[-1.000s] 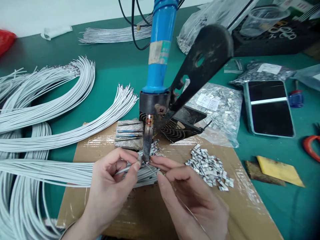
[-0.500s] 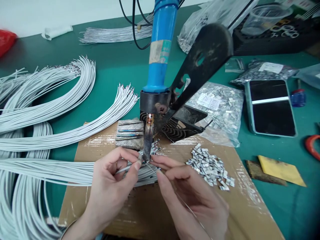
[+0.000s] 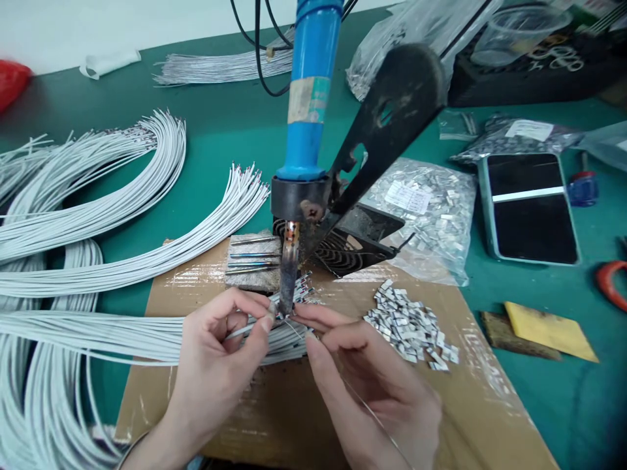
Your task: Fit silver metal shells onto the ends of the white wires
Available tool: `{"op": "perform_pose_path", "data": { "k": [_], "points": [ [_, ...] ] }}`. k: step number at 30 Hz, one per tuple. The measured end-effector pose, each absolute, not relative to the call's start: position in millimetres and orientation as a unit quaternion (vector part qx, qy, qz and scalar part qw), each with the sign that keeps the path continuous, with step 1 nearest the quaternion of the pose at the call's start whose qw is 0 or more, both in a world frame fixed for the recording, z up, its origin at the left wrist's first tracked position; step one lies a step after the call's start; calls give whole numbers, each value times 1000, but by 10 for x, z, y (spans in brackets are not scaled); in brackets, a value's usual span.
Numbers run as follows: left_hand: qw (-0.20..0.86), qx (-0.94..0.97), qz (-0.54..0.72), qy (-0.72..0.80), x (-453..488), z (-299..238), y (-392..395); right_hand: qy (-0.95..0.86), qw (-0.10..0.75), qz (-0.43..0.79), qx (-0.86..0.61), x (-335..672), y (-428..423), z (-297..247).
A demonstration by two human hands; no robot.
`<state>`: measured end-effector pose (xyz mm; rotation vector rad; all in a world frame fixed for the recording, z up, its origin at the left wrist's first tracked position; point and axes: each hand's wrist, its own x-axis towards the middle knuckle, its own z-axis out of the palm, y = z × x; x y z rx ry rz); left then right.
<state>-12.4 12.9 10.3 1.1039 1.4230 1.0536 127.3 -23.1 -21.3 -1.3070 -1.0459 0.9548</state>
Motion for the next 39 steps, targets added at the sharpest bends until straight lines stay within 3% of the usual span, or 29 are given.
{"op": "perform_pose_path", "data": {
  "k": [39],
  "points": [
    [523,442,461,565,-119,27,63,-425,584,395,-568,1274,-210,-175]
  ]
}}
